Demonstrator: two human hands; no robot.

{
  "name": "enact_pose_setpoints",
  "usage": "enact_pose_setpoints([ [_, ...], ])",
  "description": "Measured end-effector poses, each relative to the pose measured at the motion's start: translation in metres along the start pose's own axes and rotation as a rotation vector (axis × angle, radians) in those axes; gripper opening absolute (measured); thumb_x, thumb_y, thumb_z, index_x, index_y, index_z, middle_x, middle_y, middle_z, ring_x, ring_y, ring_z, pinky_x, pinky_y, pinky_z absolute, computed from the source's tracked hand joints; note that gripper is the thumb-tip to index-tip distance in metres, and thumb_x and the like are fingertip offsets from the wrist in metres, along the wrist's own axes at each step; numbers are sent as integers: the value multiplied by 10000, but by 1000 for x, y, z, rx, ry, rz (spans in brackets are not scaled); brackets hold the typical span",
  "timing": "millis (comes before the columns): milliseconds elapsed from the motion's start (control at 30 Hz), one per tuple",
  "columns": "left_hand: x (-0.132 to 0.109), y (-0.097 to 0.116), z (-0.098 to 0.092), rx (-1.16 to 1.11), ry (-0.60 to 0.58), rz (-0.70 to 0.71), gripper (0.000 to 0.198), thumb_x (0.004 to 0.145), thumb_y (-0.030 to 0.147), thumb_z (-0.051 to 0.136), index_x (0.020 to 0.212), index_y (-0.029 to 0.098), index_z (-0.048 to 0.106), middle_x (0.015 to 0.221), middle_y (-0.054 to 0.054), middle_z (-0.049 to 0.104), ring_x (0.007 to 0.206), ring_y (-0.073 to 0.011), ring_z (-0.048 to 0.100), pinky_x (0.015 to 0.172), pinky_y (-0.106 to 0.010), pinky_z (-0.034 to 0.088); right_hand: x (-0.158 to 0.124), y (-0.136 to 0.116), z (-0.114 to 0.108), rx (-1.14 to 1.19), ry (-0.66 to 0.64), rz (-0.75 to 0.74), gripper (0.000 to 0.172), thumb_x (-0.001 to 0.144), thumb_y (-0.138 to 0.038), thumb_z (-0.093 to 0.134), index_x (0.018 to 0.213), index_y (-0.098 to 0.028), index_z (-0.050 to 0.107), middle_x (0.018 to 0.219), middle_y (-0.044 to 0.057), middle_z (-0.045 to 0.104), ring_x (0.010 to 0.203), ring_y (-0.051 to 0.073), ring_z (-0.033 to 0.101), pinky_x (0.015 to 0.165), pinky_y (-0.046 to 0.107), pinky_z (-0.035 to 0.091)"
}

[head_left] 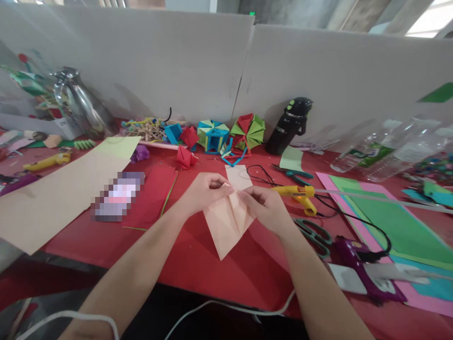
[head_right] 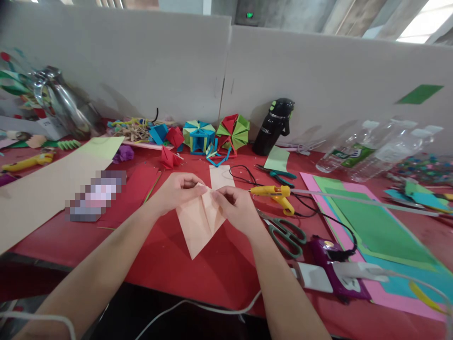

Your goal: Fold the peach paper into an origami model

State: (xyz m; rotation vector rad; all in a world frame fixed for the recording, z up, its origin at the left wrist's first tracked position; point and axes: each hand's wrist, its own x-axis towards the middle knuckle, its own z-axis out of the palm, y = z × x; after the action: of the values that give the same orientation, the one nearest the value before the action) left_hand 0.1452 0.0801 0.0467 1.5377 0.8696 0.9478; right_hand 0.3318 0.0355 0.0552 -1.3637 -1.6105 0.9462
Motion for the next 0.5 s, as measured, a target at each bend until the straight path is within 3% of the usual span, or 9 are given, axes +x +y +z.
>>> enact_pose_setpoints([
  [133, 0, 0, 0, -5, 25, 9, 226, 741, 355, 720, 820, 144, 694, 772, -53, 716, 691, -152, 657, 591, -233, 481, 0, -2, 3, 74, 46, 9, 327, 767, -485, 668, 739, -159, 670, 689, 27, 623, 624, 143, 529, 568, 269, 402],
  [300, -1, 1, 8, -8, 74, 145, 235, 746, 358, 718, 874, 160, 706, 840, -64, 744, 789, -188, 698, 696, -275, 531, -3, -6, 8, 306, -54, 103, 399, 732, -464, 727, 1010, -181, 688, 939, 73, 713, 845, 213, 657, 710, 308, 497],
  [500, -1, -3, 15, 60, 116, 161, 205, 769, 336, 686, 885, 170, 716, 824, -59, 744, 793, -195, 703, 698, -278, 536, -3, -4, 9, 263, -8, 171, 461, 651, -417, 797, 1020, -176, 660, 787, 56, 709, 687, 210, 669, 565, 301, 495],
])
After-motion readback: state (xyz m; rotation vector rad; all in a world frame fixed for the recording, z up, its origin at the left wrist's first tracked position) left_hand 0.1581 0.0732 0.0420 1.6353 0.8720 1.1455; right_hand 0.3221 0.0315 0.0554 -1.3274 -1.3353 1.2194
